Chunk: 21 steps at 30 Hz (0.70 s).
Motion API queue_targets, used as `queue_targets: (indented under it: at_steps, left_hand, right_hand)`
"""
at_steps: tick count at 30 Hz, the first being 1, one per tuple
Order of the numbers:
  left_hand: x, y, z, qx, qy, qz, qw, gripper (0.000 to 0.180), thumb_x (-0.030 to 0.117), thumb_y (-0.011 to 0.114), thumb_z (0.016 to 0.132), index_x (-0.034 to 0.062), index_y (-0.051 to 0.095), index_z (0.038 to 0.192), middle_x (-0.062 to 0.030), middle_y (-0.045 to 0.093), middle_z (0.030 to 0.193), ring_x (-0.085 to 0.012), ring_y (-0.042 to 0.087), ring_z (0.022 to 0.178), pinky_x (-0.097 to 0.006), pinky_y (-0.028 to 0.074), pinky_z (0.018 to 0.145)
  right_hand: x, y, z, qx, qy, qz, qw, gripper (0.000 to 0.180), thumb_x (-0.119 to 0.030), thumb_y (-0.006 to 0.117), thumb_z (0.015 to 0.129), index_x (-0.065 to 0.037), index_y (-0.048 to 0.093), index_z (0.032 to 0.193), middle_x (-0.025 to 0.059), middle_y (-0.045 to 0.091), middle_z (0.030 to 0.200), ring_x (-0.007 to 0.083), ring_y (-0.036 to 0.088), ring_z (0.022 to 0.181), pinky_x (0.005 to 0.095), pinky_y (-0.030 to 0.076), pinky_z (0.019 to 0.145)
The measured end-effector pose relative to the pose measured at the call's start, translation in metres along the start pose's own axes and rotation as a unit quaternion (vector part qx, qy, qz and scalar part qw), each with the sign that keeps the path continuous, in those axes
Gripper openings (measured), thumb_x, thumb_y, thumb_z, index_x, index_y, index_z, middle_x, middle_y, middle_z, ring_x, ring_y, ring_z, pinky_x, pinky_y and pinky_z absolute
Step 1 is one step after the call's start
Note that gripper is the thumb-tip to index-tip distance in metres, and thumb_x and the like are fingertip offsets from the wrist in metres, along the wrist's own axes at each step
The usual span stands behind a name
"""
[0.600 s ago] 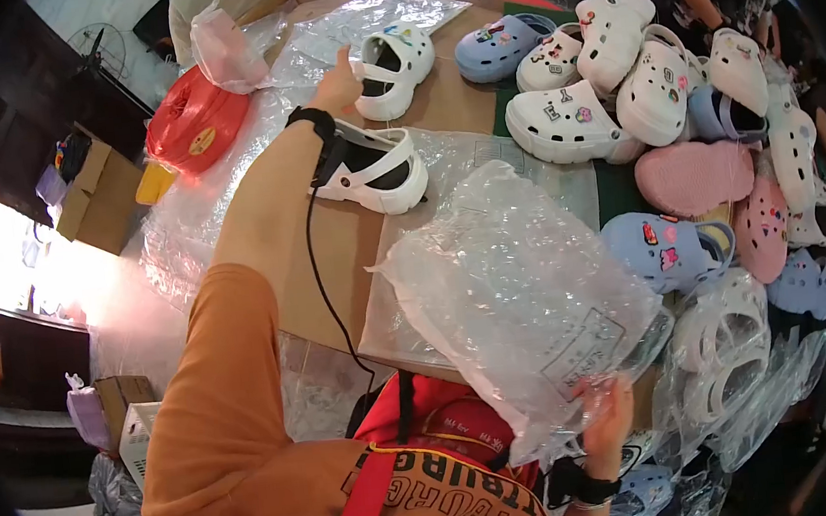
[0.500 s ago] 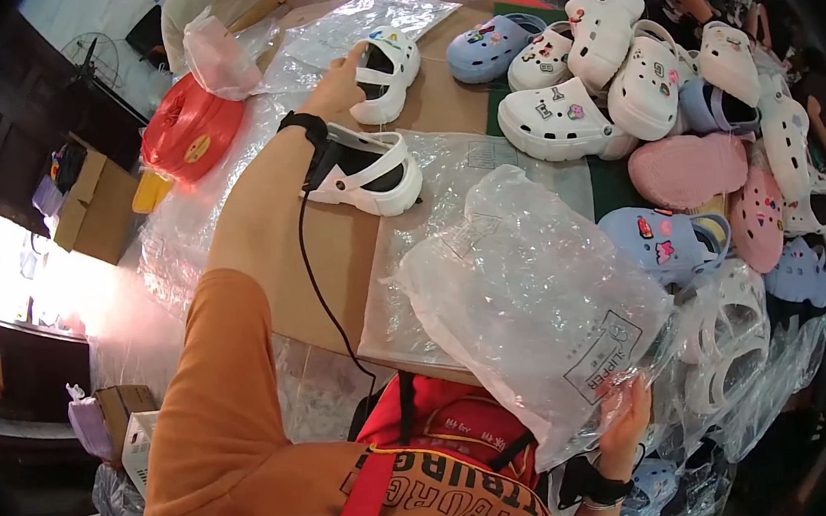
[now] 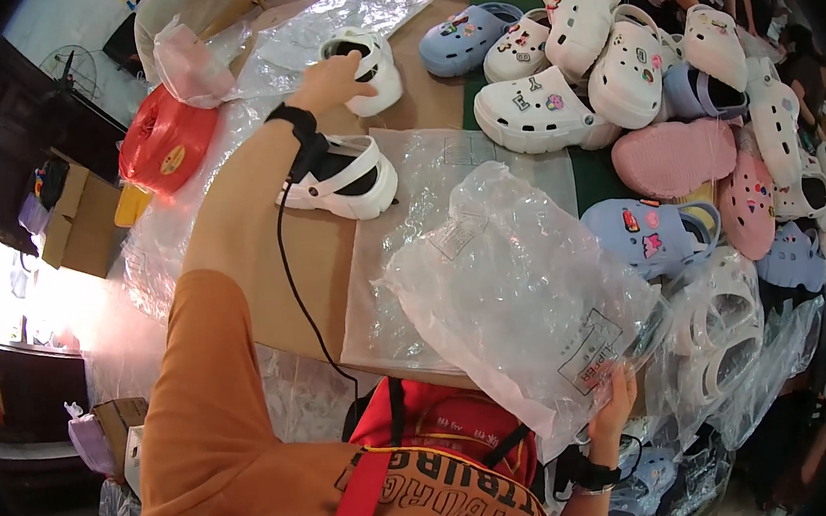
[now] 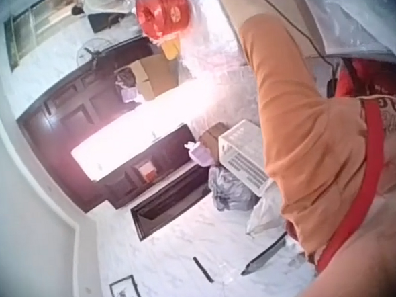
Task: Packaging various shoes and clogs into plastic bags at a finishing station.
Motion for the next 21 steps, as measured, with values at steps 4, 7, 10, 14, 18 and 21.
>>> queue_targets:
  at_steps: [4,7,10,14,18,21]
  left_hand:
    - [0.056,0.006,-0.024,0.017,0.015,0.011,1.000,0.059,0.055,0.065,0.060,0.0045,0.055,0.090,-0.0152,0.063,0.080,-0.0302,0.062,0.074,-0.039,0.047,0.063]
    - [0.084,0.017,-0.046,-0.005,0.040,0.019,0.999,0.050,0.041,0.068,0.063,0.0024,0.054,0.092,-0.0140,0.063,0.075,-0.0297,0.063,0.071,-0.039,0.047,0.060]
    - [0.080,0.018,-0.052,0.006,0.028,0.000,1.000,0.045,0.031,0.066,0.066,0.0016,0.051,0.097,-0.0140,0.063,0.074,-0.0297,0.063,0.070,-0.040,0.047,0.060]
    - [0.064,0.011,-0.056,-0.014,0.014,0.009,1.000,0.044,0.022,0.063,0.070,0.0075,0.048,0.109,-0.0128,0.063,0.076,-0.0293,0.063,0.075,-0.040,0.048,0.063]
    - [0.036,-0.010,-0.070,-0.014,0.020,0.014,1.000,0.049,0.023,0.060,0.074,0.0153,0.045,0.119,-0.0155,0.062,0.091,-0.0292,0.061,0.085,-0.040,0.048,0.069]
    - [0.037,-0.011,-0.095,-0.010,-0.021,-0.060,0.998,0.058,0.028,0.060,0.074,0.0148,0.038,0.126,-0.0186,0.060,0.094,-0.0311,0.059,0.088,-0.041,0.047,0.074]
  right_hand:
    - [-0.002,0.004,-0.003,0.016,0.008,0.010,1.000,0.014,-0.016,0.047,0.089,-0.005,0.051,0.096,0.0050,0.057,0.082,0.0143,0.056,0.072,0.0260,0.045,0.060]
    - [0.008,-0.016,0.000,-0.010,-0.004,0.005,1.000,0.020,-0.019,0.047,0.089,-0.006,0.048,0.104,0.0055,0.056,0.091,0.0194,0.058,0.078,0.0315,0.049,0.064]
    - [0.010,-0.018,0.001,-0.032,-0.006,0.008,0.999,0.021,-0.020,0.046,0.089,-0.007,0.048,0.105,0.0058,0.056,0.092,0.0194,0.058,0.080,0.0315,0.049,0.065]
    - [0.008,-0.013,0.002,-0.066,-0.013,0.012,0.998,0.019,-0.021,0.047,0.089,-0.007,0.048,0.103,0.0056,0.056,0.090,0.0184,0.057,0.080,0.0316,0.048,0.066]
    - [0.007,-0.011,0.004,-0.075,-0.021,0.011,0.997,0.016,-0.020,0.047,0.089,-0.007,0.048,0.099,0.0047,0.055,0.087,0.0168,0.056,0.078,0.0314,0.048,0.066]
    - [0.004,-0.007,0.003,-0.078,-0.017,0.022,0.997,0.014,-0.019,0.047,0.089,-0.007,0.048,0.097,0.0039,0.054,0.084,0.0153,0.055,0.078,0.0312,0.048,0.066]
Point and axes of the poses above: each hand's wrist, its own z-axis towards the middle knuckle, its own y-axis out of the palm, x = y × z, the point moved 3 cm from there along z, towards the middle knuckle
